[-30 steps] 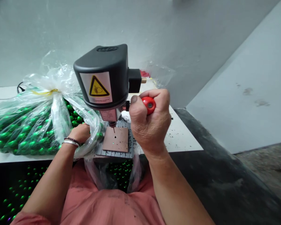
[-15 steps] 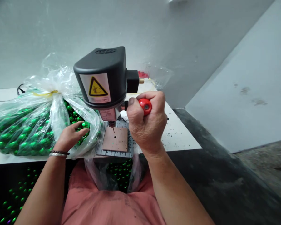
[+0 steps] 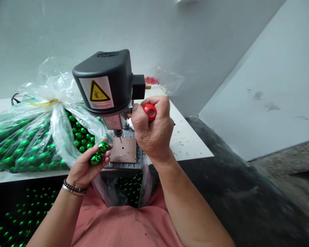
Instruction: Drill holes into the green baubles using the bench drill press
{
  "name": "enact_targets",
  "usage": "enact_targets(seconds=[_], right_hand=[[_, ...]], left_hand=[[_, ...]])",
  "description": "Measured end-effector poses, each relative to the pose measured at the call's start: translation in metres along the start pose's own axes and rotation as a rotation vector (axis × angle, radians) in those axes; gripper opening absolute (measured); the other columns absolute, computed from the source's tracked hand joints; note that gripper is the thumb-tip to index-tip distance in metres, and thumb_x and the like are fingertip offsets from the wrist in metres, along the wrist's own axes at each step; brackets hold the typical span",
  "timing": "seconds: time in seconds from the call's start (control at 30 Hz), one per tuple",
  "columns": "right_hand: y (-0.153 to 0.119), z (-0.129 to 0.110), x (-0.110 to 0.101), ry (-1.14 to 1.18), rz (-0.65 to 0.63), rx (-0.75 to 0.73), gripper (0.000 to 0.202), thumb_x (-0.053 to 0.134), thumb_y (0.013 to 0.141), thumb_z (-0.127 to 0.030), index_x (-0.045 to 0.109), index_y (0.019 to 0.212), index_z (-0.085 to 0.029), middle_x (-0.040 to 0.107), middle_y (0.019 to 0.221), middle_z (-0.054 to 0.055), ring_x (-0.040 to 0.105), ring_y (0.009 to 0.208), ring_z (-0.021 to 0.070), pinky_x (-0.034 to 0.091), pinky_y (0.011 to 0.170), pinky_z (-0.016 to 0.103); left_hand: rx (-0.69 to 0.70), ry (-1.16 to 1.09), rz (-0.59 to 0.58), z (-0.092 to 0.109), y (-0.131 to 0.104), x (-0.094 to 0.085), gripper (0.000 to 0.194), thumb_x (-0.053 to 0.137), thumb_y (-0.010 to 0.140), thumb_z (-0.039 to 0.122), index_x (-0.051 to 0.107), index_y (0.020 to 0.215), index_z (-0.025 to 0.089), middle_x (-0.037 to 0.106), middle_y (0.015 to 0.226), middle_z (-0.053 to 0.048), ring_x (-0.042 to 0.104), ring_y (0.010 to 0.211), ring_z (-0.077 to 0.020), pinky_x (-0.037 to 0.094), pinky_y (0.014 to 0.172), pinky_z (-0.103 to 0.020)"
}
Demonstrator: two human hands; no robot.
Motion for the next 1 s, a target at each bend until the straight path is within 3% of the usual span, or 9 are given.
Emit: enact_targets(seconds=[0.1,0.23,0.37,0.57,0.8,1.0], right_hand=[[0.000,0.001,0.000,0.009,-0.018,0.012,0.015,0.051,0.078,-0.033,0.044,0.074,-0.020,0.045,0.068,-0.004,0.041,0.055,0.0040,0.038,0.049,0.019],[0.001,0.002,-0.001,-0.002,-0.037,-0.004,0.016,0.050,0.078,-0.035,0.045,0.074,-0.021,0.043,0.066,-0.005,0.038,0.053,0.0032,0.036,0.048,0.018],[0.003,0.004,0.000,-0.008,-0.066,-0.016,0.017,0.047,0.080,-0.038,0.045,0.076,-0.021,0.042,0.064,-0.006,0.037,0.052,0.0033,0.039,0.050,0.018],[0.009,0.004,0.001,-0.015,-0.096,-0.014,0.019,0.046,0.082,-0.039,0.044,0.076,-0.022,0.041,0.063,-0.006,0.038,0.052,0.0031,0.042,0.054,0.018],[0.012,0.003,0.001,-0.025,-0.127,0.004,0.022,0.043,0.083,-0.042,0.043,0.077,-0.021,0.041,0.064,-0.005,0.043,0.056,0.0032,0.041,0.053,0.017],[0.011,0.003,-0.001,-0.019,-0.133,-0.007,0.021,0.043,0.084,-0.041,0.042,0.077,-0.021,0.040,0.065,-0.006,0.042,0.054,0.0013,0.041,0.053,0.015]], left_hand=[[-0.047,0.014,0.056,-0.008,0.003,0.002,0.037,0.056,0.079,0.024,0.052,0.115,0.018,0.064,0.092,-0.007,0.065,0.076,-0.0127,0.053,0.065,-0.023],[-0.057,0.108,0.092,-0.017,0.008,0.003,0.038,0.063,0.072,0.021,0.055,0.109,0.018,0.065,0.090,-0.005,0.065,0.082,-0.0153,0.052,0.065,-0.022],[0.086,0.454,0.148,-0.019,0.021,-0.001,0.040,0.069,0.065,0.032,0.061,0.101,0.017,0.064,0.080,0.000,0.057,0.057,-0.0070,0.039,0.046,-0.016],[0.234,0.979,0.221,-0.011,0.045,-0.001,0.038,0.067,0.063,0.039,0.065,0.094,0.017,0.061,0.064,0.003,0.047,0.045,-0.0071,0.037,0.045,-0.019],[0.205,1.082,0.221,-0.015,0.057,0.005,0.040,0.065,0.063,0.036,0.065,0.099,0.020,0.066,0.075,0.000,0.049,0.046,-0.0078,0.038,0.045,-0.020],[0.319,1.314,0.289,-0.015,0.057,0.007,0.039,0.065,0.063,0.035,0.066,0.100,0.023,0.066,0.071,0.002,0.057,0.062,-0.0135,0.041,0.056,-0.022]])
Point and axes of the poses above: each hand's wrist, its own y-axis towards the middle knuckle, its own x-axis out of the palm, z = x × y, the point moved 3 cm from there along y, towards the middle knuckle
